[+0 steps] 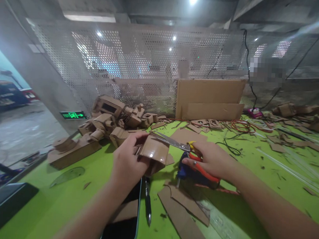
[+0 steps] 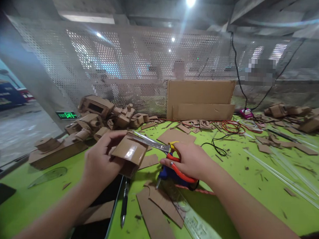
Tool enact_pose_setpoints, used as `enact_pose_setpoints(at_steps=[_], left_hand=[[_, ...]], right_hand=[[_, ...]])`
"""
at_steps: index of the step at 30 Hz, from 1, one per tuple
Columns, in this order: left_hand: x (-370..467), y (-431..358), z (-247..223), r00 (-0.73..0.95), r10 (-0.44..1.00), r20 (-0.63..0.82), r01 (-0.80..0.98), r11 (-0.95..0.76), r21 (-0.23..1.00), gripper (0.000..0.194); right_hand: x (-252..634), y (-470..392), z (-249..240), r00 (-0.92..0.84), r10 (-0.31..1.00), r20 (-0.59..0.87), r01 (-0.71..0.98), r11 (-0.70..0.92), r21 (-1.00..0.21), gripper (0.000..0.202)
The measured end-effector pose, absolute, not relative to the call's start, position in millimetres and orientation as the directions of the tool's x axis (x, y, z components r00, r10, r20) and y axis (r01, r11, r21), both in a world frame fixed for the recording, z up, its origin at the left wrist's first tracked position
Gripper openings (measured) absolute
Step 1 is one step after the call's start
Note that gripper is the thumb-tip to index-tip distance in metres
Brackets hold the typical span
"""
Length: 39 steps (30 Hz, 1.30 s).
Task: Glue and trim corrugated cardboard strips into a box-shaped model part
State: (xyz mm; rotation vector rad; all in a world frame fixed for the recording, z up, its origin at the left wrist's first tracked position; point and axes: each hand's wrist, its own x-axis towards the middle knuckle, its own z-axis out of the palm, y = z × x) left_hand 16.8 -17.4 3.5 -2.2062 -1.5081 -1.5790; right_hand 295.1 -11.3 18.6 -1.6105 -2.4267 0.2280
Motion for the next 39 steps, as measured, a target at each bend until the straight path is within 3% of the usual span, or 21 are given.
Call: enact_pose_setpoints(at_steps=[7, 21, 28, 35, 39], left_hand=[[16, -14, 0, -0.014, 0.692, 0.722, 0.710, -0.502, 0.494, 0.043], [15, -13, -1, -0.025, 0.655, 0.755, 0.715, -0.516, 0.472, 0.041], [15, -14, 1, -0.017, 0.656, 0.754, 0.721, -0.515, 0.464, 0.041], [13, -16, 0, 0.021, 0.633, 0.774, 0.748, -0.524, 0.407, 0.039], [14, -18, 0, 0.069, 0.626, 0.777, 0.765, -0.533, 0.361, 0.040]], right_hand=[[297, -12, 20, -0.386, 0.921, 0.063, 0.888, 0.389, -0.246, 0.050], [293, -10, 16, -0.345, 0.931, 0.124, 0.932, 0.355, -0.075, 0.060], [294, -10, 17, -0.295, 0.952, 0.087, 0.955, 0.291, 0.053, 0.034], [294, -13, 17, -0.362, 0.921, 0.144, 0.926, 0.373, -0.059, 0.060], [288, -14, 12, -0.367, 0.920, 0.138, 0.927, 0.374, -0.034, 0.064]])
